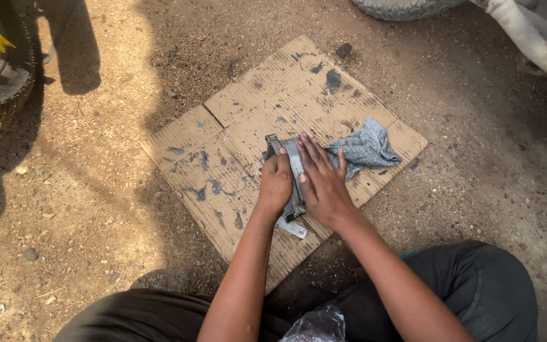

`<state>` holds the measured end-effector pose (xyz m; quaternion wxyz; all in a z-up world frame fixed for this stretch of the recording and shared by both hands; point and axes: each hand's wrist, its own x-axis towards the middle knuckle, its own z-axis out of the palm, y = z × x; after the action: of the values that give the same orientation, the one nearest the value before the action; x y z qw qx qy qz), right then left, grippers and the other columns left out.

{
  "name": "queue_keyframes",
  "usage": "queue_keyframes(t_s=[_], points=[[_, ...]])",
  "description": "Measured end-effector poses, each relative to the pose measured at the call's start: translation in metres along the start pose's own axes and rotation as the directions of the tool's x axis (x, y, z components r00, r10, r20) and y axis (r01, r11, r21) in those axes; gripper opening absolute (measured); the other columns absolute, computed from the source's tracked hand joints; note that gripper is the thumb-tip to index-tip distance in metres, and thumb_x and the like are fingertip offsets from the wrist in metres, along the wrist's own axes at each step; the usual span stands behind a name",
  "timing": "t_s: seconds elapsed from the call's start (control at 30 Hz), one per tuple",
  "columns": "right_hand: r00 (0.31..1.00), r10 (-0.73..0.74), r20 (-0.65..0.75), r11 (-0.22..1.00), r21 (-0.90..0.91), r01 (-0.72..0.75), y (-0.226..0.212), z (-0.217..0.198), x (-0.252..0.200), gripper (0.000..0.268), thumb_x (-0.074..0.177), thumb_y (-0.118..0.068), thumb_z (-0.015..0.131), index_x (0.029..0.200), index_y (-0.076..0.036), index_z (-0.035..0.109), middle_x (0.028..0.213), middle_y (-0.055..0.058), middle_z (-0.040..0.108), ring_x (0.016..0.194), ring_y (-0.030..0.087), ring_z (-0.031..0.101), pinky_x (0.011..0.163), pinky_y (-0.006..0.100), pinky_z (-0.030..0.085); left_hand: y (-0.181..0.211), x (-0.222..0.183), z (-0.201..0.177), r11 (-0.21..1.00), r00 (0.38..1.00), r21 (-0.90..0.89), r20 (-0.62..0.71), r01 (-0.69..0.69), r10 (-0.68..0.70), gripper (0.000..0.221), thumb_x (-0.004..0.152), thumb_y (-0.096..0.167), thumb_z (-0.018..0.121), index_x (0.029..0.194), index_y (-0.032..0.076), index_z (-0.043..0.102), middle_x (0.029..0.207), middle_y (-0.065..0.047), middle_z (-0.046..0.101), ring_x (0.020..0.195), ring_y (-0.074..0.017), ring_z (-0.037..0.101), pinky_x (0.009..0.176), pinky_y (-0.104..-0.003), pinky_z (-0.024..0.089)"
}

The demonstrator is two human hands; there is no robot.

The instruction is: The person cleans and sands an aluminum engine cover by hand while sitting on the ground. They use a small green tool to scrape edges, a red abrasive pad to sand the flat and curved surfaces, and a grey cloth to wipe away debris.

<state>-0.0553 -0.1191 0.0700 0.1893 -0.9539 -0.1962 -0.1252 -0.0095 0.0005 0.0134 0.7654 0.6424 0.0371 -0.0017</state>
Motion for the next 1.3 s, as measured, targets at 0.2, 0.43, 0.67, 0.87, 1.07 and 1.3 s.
queue_keyframes(t_s=[0.2, 0.43, 0.67, 0.87, 1.07, 1.3], points=[[0.946, 0.142, 0.29, 0.99, -0.052, -0.132, 0.002, -0.013, 0.049, 0.051, 0.108, -0.023, 0.036, 0.158, -0.013, 0.03, 0.17, 0.004, 0.025, 0.159, 0.021, 0.021, 0.133, 0.045, 0.01, 0.01, -0.005, 0.007, 0.997, 0.989, 0.076, -0.15, 0.001, 0.011, 0.052, 0.106, 0.038, 0.041, 0.095, -0.006, 0.066, 0.083, -0.016, 0.07, 0.077, -0.021, 0.062, 0.077, -0.036, 0.051], [0.997, -0.072, -0.02, 0.986, -0.149, 0.068, -0.02, 0.003, -0.067, 0.067, 0.101, -0.032, 0.03, 0.16, -0.003, 0.017, 0.168, 0.012, 0.013, 0.155, 0.027, 0.011, 0.121, 0.052, 0.001, 0.013, -0.008, 0.014, 0.997, 0.992, 0.072, -0.128, 0.026, -0.017, 0.058, 0.108, 0.041, 0.038, 0.096, -0.007, 0.068, 0.082, -0.017, 0.072, 0.073, -0.022, 0.065, 0.075, -0.038, 0.052], [0.923, 0.147, 0.356, 0.989, -0.085, -0.125, 0.005, -0.024, 0.048, 0.054, 0.109, -0.034, 0.019, 0.161, -0.017, 0.023, 0.171, -0.001, 0.018, 0.159, 0.017, 0.016, 0.131, 0.046, -0.003, 0.011, 0.001, -0.008, 0.982, 0.982, 0.023, 0.012, 0.187, -0.188, 0.055, 0.107, 0.044, 0.042, 0.104, -0.005, 0.065, 0.093, -0.015, 0.066, 0.089, -0.0197, 0.059, 0.083, -0.036, 0.049], [0.956, 0.031, 0.292, 0.999, -0.035, -0.022, -0.009, -0.023, 0.021, 0.062, 0.107, -0.041, 0.013, 0.163, -0.013, 0.015, 0.172, 0.002, 0.014, 0.159, 0.021, 0.012, 0.126, 0.052, -0.006, -0.013, 0.004, 0.002, 0.994, 0.985, -0.104, -0.165, 0.04, -0.057, 0.052, 0.107, 0.039, 0.041, 0.087, -0.004, 0.062, 0.082, -0.012, 0.064, 0.079, -0.0183, 0.054, 0.075, -0.035, 0.048], [0.983, 0.014, 0.184, 0.997, -0.078, 0.001, -0.029, -0.016, -0.061, 0.079, 0.103, -0.06, 0.013, 0.164, -0.01, 0.01, 0.172, 0.007, 0.012, 0.157, 0.026, 0.011, 0.122, 0.058, -0.006, -0.013, -0.001, 0.008, 0.976, 0.994, -0.21, -0.08, 0.057, -0.075, 0.052, 0.107, 0.041, 0.042, 0.083, 0.0, 0.064, 0.077, -0.009, 0.064, 0.071, -0.0169, 0.054, 0.069, -0.034, 0.048], [0.936, 0.196, 0.291, 0.968, -0.208, -0.138, -0.008, -0.013, 0.046, 0.079, 0.101, -0.065, 0.012, 0.163, -0.017, 0.02, 0.171, 0.0, 0.022, 0.162, 0.021, 0.014, 0.13, 0.057, -0.005, 0.0, 0.005, -0.013, 0.939, 0.964, -0.216, 0.076, 0.266, -0.256, 0.043, 0.104, 0.041, 0.042, 0.087, 0.008, 0.063, 0.073, -0.005, 0.058, 0.063, -0.0159, 0.052, 0.057, -0.032, 0.044]])
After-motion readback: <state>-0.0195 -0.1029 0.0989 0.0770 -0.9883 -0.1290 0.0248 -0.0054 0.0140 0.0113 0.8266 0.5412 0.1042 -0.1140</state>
